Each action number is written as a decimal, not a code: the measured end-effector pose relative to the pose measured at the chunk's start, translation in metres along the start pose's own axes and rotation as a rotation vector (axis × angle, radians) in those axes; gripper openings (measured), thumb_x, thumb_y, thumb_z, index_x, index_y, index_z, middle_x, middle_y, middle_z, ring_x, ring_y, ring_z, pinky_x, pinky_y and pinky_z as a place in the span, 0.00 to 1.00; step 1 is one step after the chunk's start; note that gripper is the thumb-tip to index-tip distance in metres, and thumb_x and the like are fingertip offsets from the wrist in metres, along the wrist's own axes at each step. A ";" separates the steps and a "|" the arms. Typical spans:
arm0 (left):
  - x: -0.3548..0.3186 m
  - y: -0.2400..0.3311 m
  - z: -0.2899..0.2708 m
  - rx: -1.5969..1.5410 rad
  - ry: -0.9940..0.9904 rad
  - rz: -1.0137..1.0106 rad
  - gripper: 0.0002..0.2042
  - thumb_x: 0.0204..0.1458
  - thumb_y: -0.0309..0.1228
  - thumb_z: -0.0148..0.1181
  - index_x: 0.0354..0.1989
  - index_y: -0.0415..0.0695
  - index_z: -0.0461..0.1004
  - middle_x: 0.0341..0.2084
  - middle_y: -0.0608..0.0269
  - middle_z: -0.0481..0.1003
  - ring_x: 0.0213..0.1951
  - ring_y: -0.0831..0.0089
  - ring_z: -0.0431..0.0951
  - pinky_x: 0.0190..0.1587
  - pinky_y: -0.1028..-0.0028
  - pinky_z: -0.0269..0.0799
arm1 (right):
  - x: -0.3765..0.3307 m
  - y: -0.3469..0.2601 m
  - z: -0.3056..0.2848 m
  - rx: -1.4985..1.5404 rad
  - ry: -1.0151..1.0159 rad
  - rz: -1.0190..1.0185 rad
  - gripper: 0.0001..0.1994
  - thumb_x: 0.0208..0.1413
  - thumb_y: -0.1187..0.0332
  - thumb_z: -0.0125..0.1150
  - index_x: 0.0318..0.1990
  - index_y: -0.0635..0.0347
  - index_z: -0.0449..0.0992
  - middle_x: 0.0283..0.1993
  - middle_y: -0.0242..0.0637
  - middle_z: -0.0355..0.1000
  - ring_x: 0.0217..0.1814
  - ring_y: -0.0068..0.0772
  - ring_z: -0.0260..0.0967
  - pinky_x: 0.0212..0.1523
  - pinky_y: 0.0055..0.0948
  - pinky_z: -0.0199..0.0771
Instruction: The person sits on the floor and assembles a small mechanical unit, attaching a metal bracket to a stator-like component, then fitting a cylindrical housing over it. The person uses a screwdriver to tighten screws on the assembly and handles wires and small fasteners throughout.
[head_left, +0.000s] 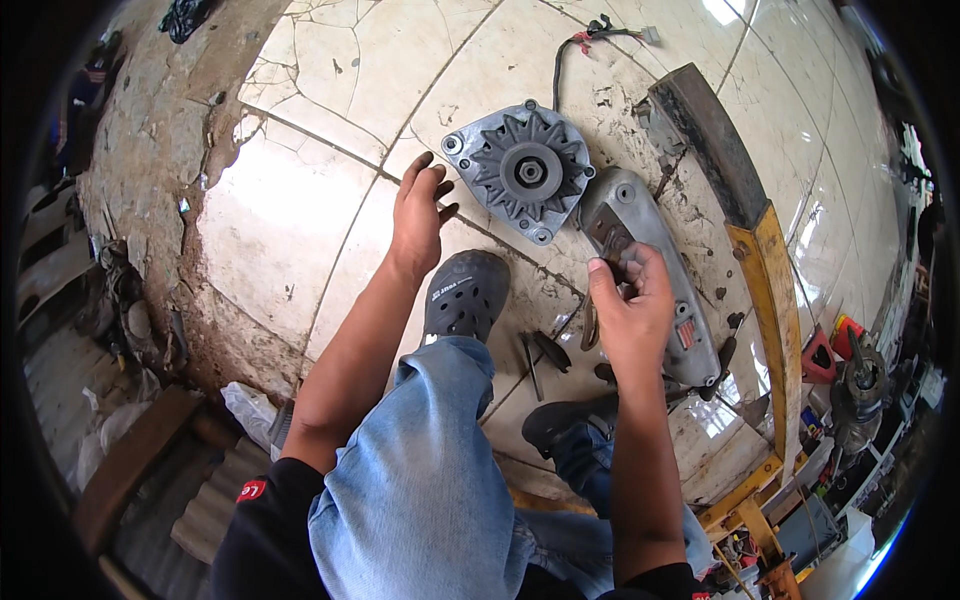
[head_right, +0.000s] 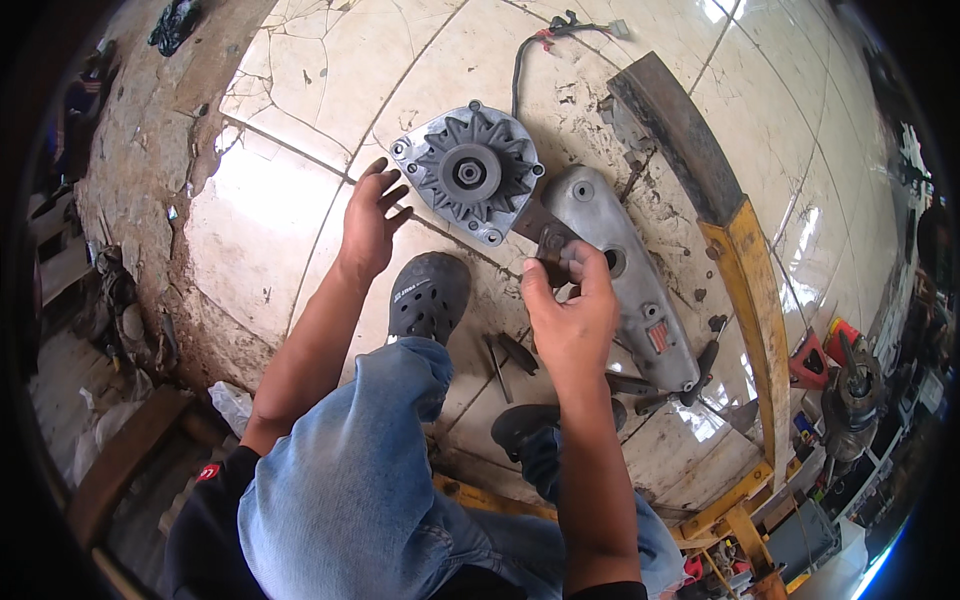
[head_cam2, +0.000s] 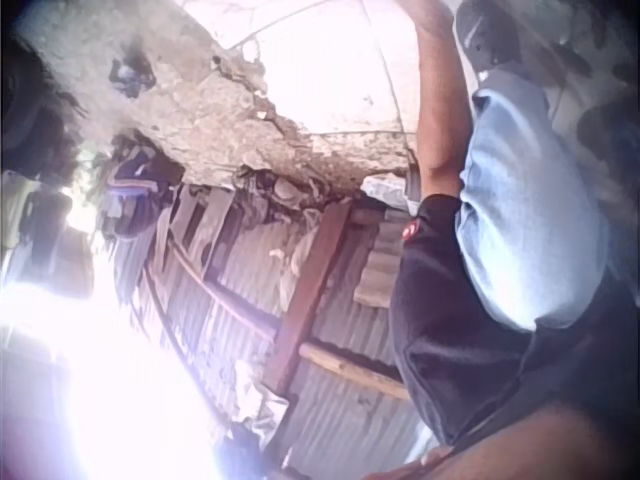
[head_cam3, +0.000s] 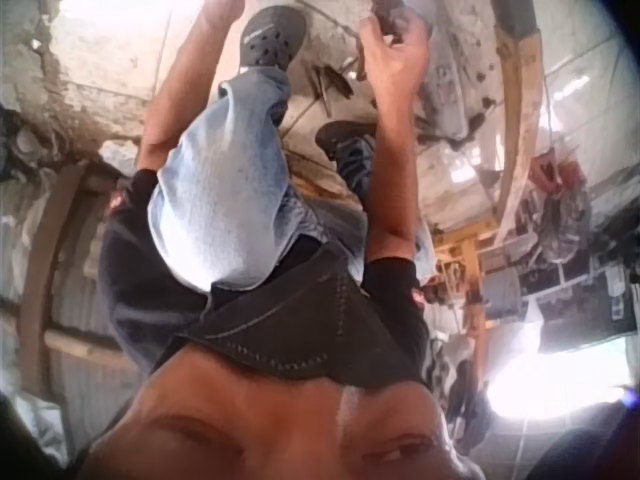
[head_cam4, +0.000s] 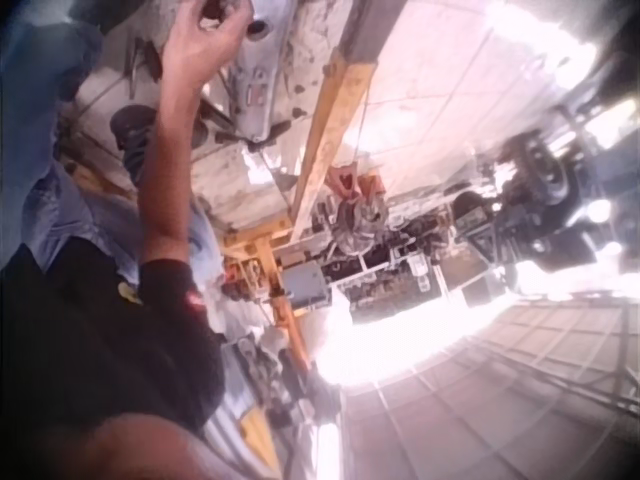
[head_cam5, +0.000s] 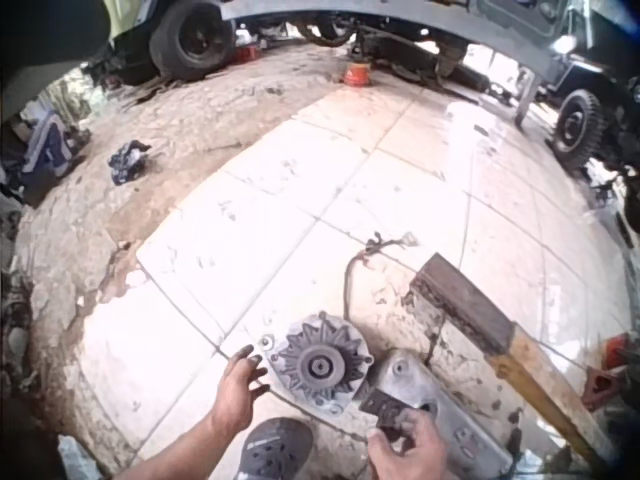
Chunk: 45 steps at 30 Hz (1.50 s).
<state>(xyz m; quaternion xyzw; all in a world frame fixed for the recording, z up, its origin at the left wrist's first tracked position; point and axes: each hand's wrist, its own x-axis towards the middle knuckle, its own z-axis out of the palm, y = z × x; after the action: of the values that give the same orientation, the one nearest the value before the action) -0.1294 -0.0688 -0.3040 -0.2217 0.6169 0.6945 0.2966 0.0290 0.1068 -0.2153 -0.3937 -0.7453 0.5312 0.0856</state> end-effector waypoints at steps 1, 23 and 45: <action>-0.006 -0.003 -0.002 0.087 0.090 0.145 0.23 0.59 0.36 0.49 0.62 0.41 0.64 0.53 0.58 0.70 0.52 0.70 0.69 0.53 0.65 0.66 | 0.000 -0.009 0.004 -0.045 0.013 -0.034 0.18 0.51 0.71 0.69 0.47 0.69 0.72 0.36 0.39 0.75 0.33 0.22 0.69 0.34 0.24 0.71; -0.043 0.035 -0.013 -0.333 -0.491 -0.057 0.23 0.66 0.46 0.46 0.55 0.38 0.69 0.48 0.52 0.77 0.51 0.62 0.78 0.57 0.62 0.73 | 0.009 -0.028 0.023 -0.301 -0.020 -0.338 0.13 0.55 0.68 0.62 0.47 0.60 0.76 0.44 0.45 0.71 0.45 0.48 0.71 0.46 0.41 0.70; 0.002 0.066 -0.071 -0.251 -0.189 -0.003 0.18 0.63 0.45 0.47 0.47 0.42 0.70 0.38 0.56 0.77 0.39 0.65 0.80 0.46 0.63 0.77 | 0.015 -0.034 0.079 0.044 -0.293 -0.051 0.13 0.58 0.73 0.59 0.50 0.65 0.76 0.38 0.45 0.78 0.37 0.31 0.76 0.40 0.29 0.73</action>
<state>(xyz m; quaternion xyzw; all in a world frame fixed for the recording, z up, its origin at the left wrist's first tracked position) -0.1802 -0.1424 -0.2671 -0.1914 0.4942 0.7835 0.3245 -0.0414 0.0555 -0.2239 -0.2912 -0.7476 0.5969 -0.0021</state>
